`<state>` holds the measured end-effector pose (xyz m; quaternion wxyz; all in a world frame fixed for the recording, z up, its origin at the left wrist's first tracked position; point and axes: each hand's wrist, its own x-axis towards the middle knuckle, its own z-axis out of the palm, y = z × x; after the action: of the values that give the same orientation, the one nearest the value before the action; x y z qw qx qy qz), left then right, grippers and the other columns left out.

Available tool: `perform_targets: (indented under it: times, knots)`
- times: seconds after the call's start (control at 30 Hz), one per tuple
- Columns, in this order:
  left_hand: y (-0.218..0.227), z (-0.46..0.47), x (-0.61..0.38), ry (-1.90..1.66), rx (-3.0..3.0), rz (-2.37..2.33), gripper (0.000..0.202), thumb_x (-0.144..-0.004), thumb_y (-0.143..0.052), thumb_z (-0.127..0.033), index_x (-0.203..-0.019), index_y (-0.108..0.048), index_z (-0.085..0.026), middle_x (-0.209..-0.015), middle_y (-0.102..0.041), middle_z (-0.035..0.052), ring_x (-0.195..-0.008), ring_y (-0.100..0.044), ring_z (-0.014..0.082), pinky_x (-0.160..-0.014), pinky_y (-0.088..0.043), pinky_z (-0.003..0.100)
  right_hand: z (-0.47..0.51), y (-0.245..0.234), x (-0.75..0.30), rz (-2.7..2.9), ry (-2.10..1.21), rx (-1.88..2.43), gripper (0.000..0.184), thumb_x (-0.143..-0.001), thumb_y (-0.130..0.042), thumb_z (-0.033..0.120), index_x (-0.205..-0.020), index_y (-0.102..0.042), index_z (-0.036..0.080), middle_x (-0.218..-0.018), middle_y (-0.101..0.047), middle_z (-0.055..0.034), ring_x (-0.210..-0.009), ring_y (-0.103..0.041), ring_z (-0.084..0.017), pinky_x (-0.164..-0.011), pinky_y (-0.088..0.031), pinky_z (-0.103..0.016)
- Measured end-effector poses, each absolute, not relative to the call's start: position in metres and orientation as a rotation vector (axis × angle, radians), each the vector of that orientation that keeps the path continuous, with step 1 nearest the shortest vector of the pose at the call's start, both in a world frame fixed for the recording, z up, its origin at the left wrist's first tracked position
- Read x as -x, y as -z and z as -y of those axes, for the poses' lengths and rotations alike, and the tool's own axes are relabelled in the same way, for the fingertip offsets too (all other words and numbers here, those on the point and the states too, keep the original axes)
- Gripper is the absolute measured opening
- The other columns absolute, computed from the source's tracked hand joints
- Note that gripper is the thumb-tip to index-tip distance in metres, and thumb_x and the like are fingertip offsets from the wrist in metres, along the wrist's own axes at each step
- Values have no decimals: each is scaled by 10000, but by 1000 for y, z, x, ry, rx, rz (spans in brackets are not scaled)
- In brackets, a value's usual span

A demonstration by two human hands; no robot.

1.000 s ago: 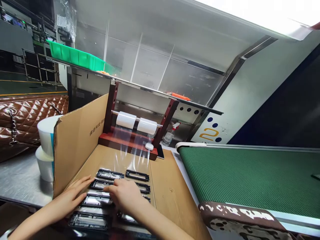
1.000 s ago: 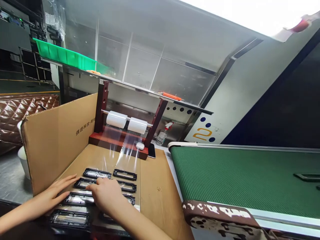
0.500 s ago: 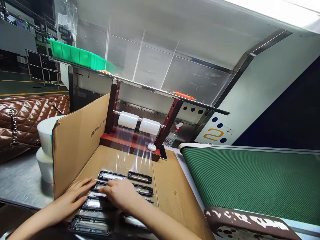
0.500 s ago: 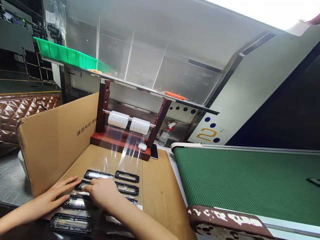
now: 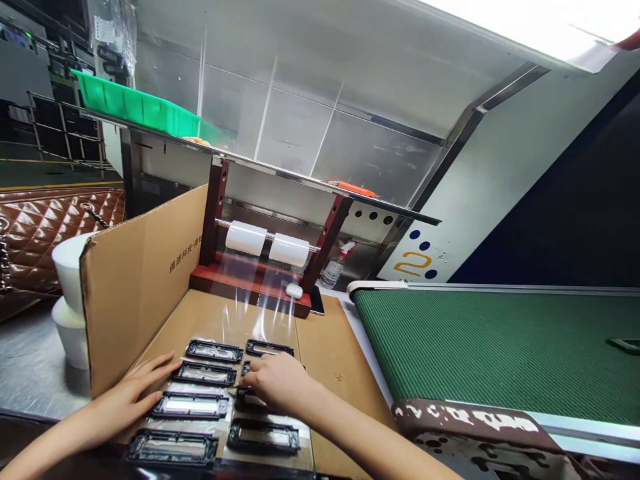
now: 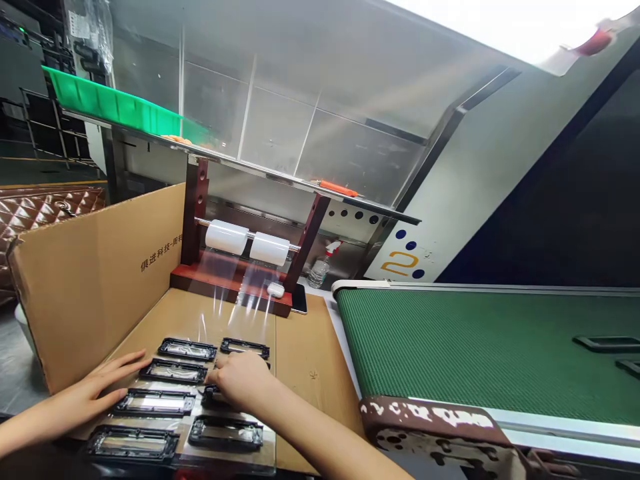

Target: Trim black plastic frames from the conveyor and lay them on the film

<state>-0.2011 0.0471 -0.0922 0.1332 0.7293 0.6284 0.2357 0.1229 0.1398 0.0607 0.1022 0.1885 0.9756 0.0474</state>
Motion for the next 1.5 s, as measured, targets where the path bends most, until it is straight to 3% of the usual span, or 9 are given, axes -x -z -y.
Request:
perform_targets:
  times: [0.1, 0.23, 0.43, 0.67, 1.3, 1.5]
  knots:
    - [80, -52, 194, -736, -2085, -1896, 449, -878, -439, -337, -1299, -574, -262, -1395, -537, 47, -1280, -486, 247, -1050, -386, 368, -141, -67, -122, -2856, -158, -570, 280, -841, -575, 149, -1039, -688, 311, -892, -695, 14, -777, -671, -175, -579, -475, -240]
    - [71, -70, 178, -801, -2059, -1987, 464, -892, -376, -294, -1297, -575, -187, -1358, -577, 77, -1270, -500, 250, -1061, -390, 392, -148, -65, -106, -2967, -101, -685, 280, -900, -528, 224, -1106, -664, 355, -890, -684, 14, -800, -670, -182, -616, -496, -256]
    - [76, -93, 171, -791, -2044, -2057, 453, -857, -379, -231, -1228, -635, -192, -1302, -624, 98, -1216, -555, 248, -1043, -416, 401, -159, -34, -63, -3100, -83, -745, 289, -943, -473, 271, -1186, -613, 341, -910, -667, -8, -841, -664, -187, -654, -525, -270]
    - [72, -94, 182, -729, -2055, -2024, 458, -785, -461, -194, -1194, -656, -254, -1277, -641, 57, -1191, -574, 236, -1010, -444, 381, -160, -11, -20, -3189, -95, -651, 263, -956, -456, 284, -1158, -622, 315, -903, -670, -15, -832, -668, -186, -668, -544, -277]
    - [69, -93, 189, -727, -2045, -1932, 443, -849, -426, -285, -1243, -619, -222, -1319, -606, 91, -1219, -549, 250, -1026, -421, 391, -178, -50, -109, -2899, -89, -670, 280, -870, -553, 216, -1102, -680, 306, -932, -700, -4, -844, -673, -182, -662, -511, -260]
    - [71, -97, 188, -753, -2019, -1944, 504, -815, -398, -328, -1208, -643, -129, -1305, -601, 164, -1202, -560, 289, -1019, -427, 422, -171, -67, -127, -2910, -113, -788, 297, -882, -521, 161, -1079, -682, 313, -930, -686, -14, -855, -662, -191, -693, -504, -279]
